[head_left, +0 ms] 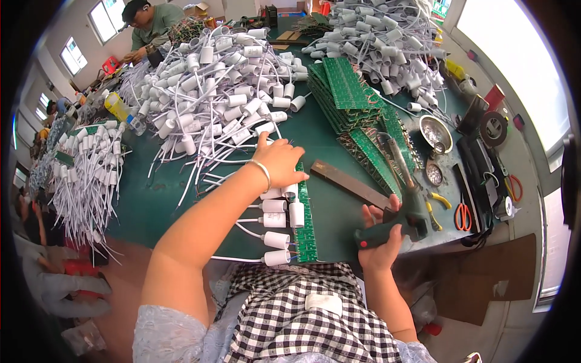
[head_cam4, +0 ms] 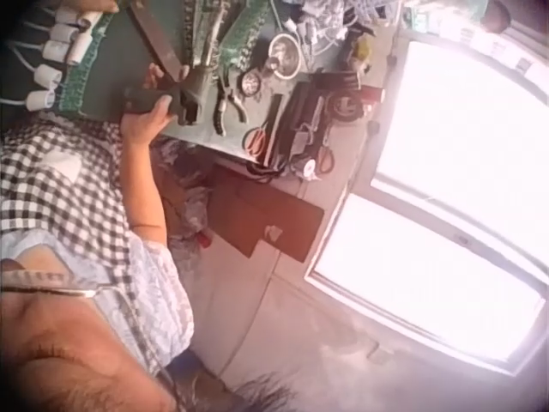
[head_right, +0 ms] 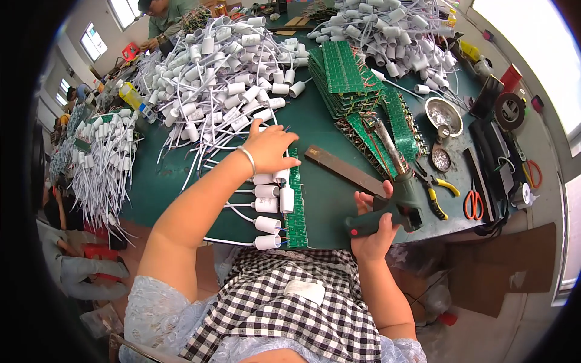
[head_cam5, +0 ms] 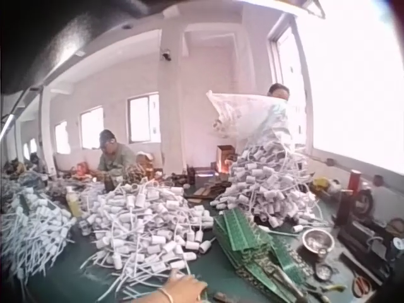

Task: The person solders light bulb sockets and wires onto a circuit board strip with a soldering iron.

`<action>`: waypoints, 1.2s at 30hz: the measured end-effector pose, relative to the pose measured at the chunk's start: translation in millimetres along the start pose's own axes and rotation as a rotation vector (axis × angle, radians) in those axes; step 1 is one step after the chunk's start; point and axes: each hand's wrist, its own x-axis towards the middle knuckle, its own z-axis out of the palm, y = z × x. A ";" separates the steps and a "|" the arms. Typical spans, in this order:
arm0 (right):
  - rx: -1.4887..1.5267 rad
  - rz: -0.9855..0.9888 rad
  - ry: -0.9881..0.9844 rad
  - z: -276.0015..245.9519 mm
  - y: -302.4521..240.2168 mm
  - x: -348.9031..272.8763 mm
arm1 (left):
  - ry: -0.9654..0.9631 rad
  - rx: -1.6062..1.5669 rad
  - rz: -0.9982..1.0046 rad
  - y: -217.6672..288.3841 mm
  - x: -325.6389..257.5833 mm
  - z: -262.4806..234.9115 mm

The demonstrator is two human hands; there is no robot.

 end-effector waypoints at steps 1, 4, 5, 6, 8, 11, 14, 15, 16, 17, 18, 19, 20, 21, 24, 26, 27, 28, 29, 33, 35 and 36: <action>0.009 -0.007 0.010 -3.4 0.2 0.6 | -0.291 0.096 -0.056 5.9 13.4 -6.3; 0.001 -0.028 0.010 -1.5 0.6 2.0 | -0.645 0.177 -0.074 -1.5 32.0 -12.8; -0.017 -0.047 -0.003 0.6 1.3 1.4 | -0.704 0.160 -0.035 -7.5 34.0 -14.7; -0.012 -0.034 -0.013 1.9 2.3 0.3 | -0.696 0.094 -0.005 -17.4 34.3 -19.4; -0.013 -0.101 -0.030 -1.1 6.1 0.6 | -0.805 -0.025 -0.047 -15.5 39.0 -47.7; -0.047 -0.114 -0.064 -5.7 5.4 -1.2 | -0.458 -0.192 0.149 -23.8 -5.0 -75.7; -0.071 -0.105 -0.056 -7.0 0.4 -2.9 | -0.220 -0.396 0.167 -10.7 -63.0 -110.5; -0.082 -0.106 -0.045 -9.9 0.8 -2.6 | -0.324 -0.391 0.057 -1.8 -78.4 -132.6; -0.096 -0.106 -0.034 -12.1 0.4 -2.9 | -0.206 -0.392 0.104 -5.8 -99.6 -141.4; -0.097 -0.092 -0.045 -13.1 0.4 -2.9 | -0.100 -0.356 0.056 -9.4 -121.5 -155.0; -0.101 -0.088 -0.042 -10.3 -0.9 -4.0 | 0.003 -0.320 0.015 -11.2 -143.7 -171.4; -0.131 -0.080 -0.019 -7.3 -1.2 -4.9 | 0.109 -0.402 -0.082 -17.2 -166.0 -186.9; -0.166 -0.075 0.008 -5.0 -1.6 -5.9 | 0.216 -0.487 -0.172 -25.9 -187.7 -200.5; -0.159 -0.061 -0.007 -2.0 -2.8 -7.5 | 0.367 -0.626 -0.247 -30.9 -210.1 -215.6; -0.182 -0.086 0.064 4.0 -3.2 -8.2 | 0.685 -0.371 -0.346 -77.2 -273.7 -285.5; -0.228 -0.124 0.067 1.1 -1.8 -7.5 | 0.733 -0.356 -0.482 -139.6 -288.7 -344.3; -0.232 -0.109 0.030 1.0 -1.5 -5.7 | 0.762 -0.234 -0.616 -164.6 -308.0 -405.8; -0.208 -0.091 0.016 2.4 0.5 -4.0 | 0.791 -0.113 -0.746 -186.0 -328.0 -462.0; -0.212 -0.078 0.016 2.9 1.4 -2.4 | 0.698 0.517 -0.852 -195.9 -339.4 -501.7; -0.266 -0.160 0.038 -0.9 -5.1 -6.5 | 0.748 0.861 -1.067 -283.3 -346.0 -489.8; -0.213 -0.172 0.057 -4.4 -1.6 -6.3 | 0.681 0.766 -1.190 -323.4 -395.1 -451.0; -0.192 -0.159 0.046 -5.7 0.4 -5.5 | 0.629 0.661 -1.288 -334.3 -426.1 -420.9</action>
